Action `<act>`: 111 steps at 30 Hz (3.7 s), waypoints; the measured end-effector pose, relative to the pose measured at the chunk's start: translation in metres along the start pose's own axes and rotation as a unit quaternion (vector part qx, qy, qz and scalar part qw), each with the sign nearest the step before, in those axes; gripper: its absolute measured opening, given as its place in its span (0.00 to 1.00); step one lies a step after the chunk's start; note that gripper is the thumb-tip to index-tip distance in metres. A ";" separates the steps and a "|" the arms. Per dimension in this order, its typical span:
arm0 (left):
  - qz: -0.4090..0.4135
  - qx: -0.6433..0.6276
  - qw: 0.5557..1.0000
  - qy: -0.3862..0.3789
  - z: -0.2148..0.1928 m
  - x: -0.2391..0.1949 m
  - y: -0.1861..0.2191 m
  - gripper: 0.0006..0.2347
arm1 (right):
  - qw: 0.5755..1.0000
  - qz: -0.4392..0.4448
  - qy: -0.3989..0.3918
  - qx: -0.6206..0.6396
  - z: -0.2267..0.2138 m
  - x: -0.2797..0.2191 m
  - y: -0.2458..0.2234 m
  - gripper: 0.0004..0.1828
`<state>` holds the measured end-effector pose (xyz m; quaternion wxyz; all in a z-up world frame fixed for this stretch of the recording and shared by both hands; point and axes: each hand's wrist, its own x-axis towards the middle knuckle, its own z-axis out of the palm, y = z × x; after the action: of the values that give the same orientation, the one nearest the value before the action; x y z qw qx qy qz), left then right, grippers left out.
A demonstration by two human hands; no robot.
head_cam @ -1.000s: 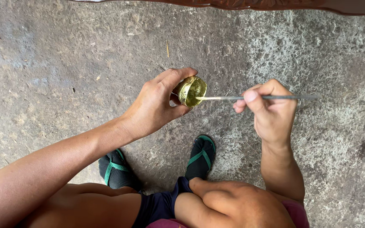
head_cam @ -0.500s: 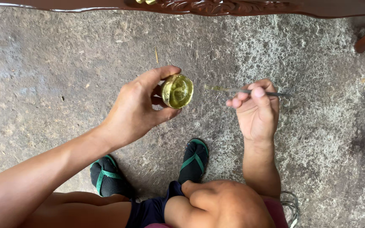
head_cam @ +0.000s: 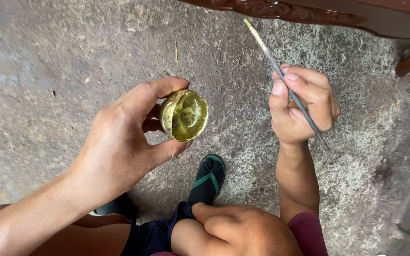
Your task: The person is painting the carved details on the edge of a wooden chair with gold paint. They hold a small container of paint in one hand and a brush in the other, repeatedly dipping the brush and applying paint to the chair's ornate carvings.
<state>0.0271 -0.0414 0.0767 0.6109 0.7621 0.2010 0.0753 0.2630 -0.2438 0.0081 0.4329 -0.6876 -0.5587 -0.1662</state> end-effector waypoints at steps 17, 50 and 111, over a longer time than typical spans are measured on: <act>0.028 0.027 0.999 0.001 -0.007 0.002 -0.019 0.30 | 0.999 0.015 0.013 0.029 0.013 0.005 0.017 0.10; 0.010 0.057 0.998 0.011 -0.012 -0.002 -0.014 0.30 | 1.000 0.004 0.019 0.018 0.018 0.007 0.012 0.09; -0.045 0.094 0.994 0.016 -0.012 -0.003 -0.019 0.30 | 0.963 0.106 0.150 0.198 0.038 -0.022 0.022 0.10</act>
<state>0.0156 -0.0284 0.0617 0.5361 0.8049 0.2508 0.0412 0.2665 -0.2283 -0.0383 0.6540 -0.6112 -0.4330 -0.1064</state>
